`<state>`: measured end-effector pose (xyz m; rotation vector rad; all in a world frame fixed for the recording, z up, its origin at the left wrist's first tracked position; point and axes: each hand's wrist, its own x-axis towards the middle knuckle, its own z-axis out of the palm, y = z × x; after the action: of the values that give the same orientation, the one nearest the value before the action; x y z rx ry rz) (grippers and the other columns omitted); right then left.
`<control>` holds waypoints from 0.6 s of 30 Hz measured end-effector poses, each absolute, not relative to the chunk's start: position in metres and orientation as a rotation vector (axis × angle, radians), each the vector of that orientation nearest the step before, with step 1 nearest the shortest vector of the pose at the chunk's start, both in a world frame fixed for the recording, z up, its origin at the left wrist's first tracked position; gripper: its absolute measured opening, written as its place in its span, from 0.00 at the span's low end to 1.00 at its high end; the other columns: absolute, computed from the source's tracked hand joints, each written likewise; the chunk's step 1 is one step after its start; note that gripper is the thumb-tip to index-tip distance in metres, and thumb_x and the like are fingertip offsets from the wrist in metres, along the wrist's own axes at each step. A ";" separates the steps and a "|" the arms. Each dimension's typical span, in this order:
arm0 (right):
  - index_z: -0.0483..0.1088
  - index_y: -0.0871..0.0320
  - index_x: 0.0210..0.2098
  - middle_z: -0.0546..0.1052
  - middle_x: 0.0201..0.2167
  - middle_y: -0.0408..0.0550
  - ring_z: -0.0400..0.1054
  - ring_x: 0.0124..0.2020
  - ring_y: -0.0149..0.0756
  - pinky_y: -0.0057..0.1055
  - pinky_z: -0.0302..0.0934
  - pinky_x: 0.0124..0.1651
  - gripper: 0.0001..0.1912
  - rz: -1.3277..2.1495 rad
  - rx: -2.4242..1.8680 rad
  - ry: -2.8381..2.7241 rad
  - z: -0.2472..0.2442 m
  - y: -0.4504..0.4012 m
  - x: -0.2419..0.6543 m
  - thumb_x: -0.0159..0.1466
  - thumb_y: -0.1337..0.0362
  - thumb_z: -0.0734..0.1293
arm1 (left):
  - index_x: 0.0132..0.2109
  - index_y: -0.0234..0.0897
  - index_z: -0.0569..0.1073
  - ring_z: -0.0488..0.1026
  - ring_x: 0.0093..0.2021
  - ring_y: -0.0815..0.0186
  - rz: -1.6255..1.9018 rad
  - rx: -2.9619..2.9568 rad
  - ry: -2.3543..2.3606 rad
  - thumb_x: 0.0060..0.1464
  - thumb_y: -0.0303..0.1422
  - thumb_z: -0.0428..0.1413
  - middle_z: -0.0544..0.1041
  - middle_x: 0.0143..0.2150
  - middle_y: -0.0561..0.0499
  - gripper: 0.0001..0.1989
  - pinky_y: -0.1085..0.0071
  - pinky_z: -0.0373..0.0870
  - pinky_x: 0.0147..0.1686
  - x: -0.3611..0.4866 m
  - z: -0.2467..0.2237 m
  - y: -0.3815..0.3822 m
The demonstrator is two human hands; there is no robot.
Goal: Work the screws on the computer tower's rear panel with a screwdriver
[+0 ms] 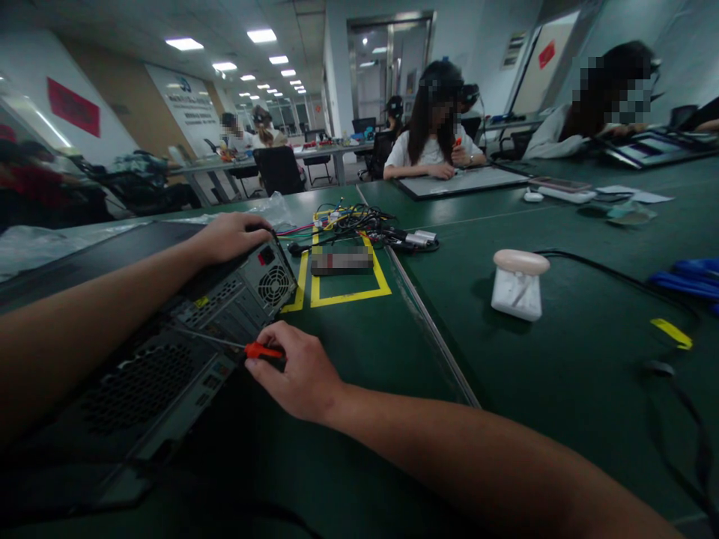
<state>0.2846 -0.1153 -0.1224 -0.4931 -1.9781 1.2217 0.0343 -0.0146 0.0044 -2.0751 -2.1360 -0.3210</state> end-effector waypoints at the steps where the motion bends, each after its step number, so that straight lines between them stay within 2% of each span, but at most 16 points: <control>1: 0.73 0.54 0.44 0.79 0.40 0.44 0.73 0.39 0.37 0.37 0.69 0.49 0.08 1.220 -0.494 -1.977 -0.122 -0.115 0.285 0.69 0.59 0.73 | 0.56 0.37 0.87 0.81 0.57 0.47 -0.314 -2.072 -2.137 0.62 0.44 0.50 0.87 0.56 0.42 0.27 0.59 0.75 0.59 0.035 0.005 -0.015; 12: 0.74 0.54 0.43 0.79 0.38 0.44 0.72 0.38 0.36 0.35 0.68 0.46 0.09 1.219 -0.487 -1.971 -0.123 -0.116 0.285 0.69 0.56 0.73 | 0.57 0.39 0.87 0.81 0.57 0.47 -0.321 -2.058 -2.148 0.62 0.44 0.51 0.87 0.56 0.43 0.27 0.61 0.75 0.58 0.035 0.005 -0.015; 18: 0.75 0.55 0.42 0.78 0.35 0.44 0.71 0.35 0.35 0.33 0.67 0.42 0.10 1.235 -0.445 -1.953 -0.125 -0.116 0.285 0.72 0.55 0.70 | 0.57 0.36 0.86 0.82 0.57 0.46 -0.317 -2.111 -2.126 0.63 0.44 0.50 0.86 0.56 0.40 0.27 0.60 0.75 0.59 0.033 0.005 -0.014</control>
<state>0.2846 -0.1158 -0.1251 -0.4452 -1.9532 1.2346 0.0331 -0.0141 0.0047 -2.1114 -2.1264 -0.3166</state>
